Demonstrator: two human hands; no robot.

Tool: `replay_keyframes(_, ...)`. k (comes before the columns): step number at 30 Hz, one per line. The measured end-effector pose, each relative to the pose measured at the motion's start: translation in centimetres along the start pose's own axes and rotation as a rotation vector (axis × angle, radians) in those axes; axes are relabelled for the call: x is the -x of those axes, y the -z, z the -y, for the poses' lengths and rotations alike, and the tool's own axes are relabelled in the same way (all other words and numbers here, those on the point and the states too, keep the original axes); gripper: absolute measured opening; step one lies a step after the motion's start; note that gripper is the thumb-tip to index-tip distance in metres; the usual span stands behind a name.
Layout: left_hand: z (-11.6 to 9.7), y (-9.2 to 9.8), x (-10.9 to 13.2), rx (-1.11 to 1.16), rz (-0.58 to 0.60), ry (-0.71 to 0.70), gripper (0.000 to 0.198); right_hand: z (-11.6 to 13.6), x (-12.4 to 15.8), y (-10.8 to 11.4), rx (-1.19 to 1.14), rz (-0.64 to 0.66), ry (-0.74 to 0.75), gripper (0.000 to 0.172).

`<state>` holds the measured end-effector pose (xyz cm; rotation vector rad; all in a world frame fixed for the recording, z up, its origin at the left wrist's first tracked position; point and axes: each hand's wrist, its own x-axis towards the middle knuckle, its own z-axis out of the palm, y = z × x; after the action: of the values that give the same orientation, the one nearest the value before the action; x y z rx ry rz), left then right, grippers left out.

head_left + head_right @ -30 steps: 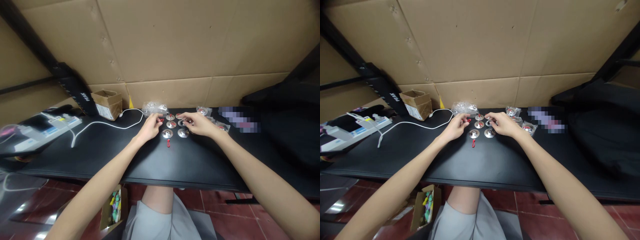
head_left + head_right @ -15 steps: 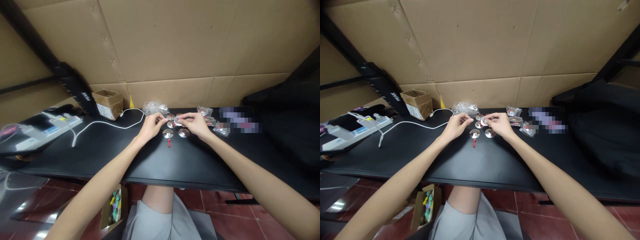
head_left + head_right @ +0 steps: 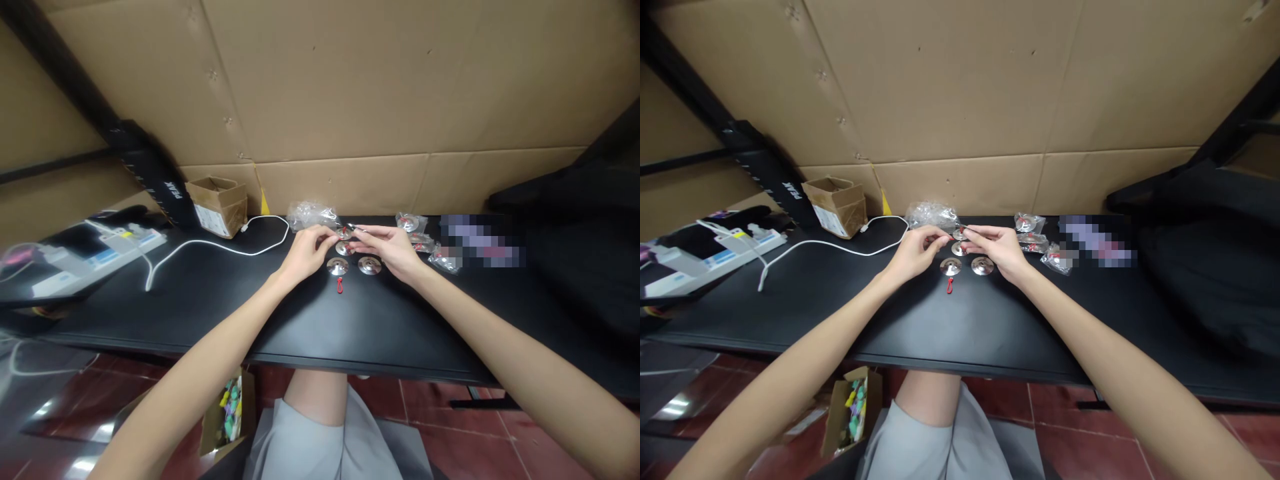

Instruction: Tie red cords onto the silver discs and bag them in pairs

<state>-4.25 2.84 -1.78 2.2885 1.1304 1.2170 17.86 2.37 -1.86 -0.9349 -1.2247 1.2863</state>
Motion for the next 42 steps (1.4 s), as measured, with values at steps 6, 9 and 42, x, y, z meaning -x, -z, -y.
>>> replay_keyframes(6, -0.5, -0.2, 0.0, 0.026, 0.002, -0.033, 0.023, 0.4, 0.3, -0.2, 0.138, 0.072, -0.080, 0.047)
replay_keyframes(9, -0.7, -0.2, 0.1, 0.034, 0.006, -0.036, 0.022, 0.4, 0.4, -0.4, 0.124, 0.137, -0.107, 0.044)
replay_keyframes(42, -1.3, 0.5, 0.0, -0.033, -0.100, -0.041, 0.012, -1.7, 0.7, -1.8, 0.139, 0.239, 0.012, 0.052)
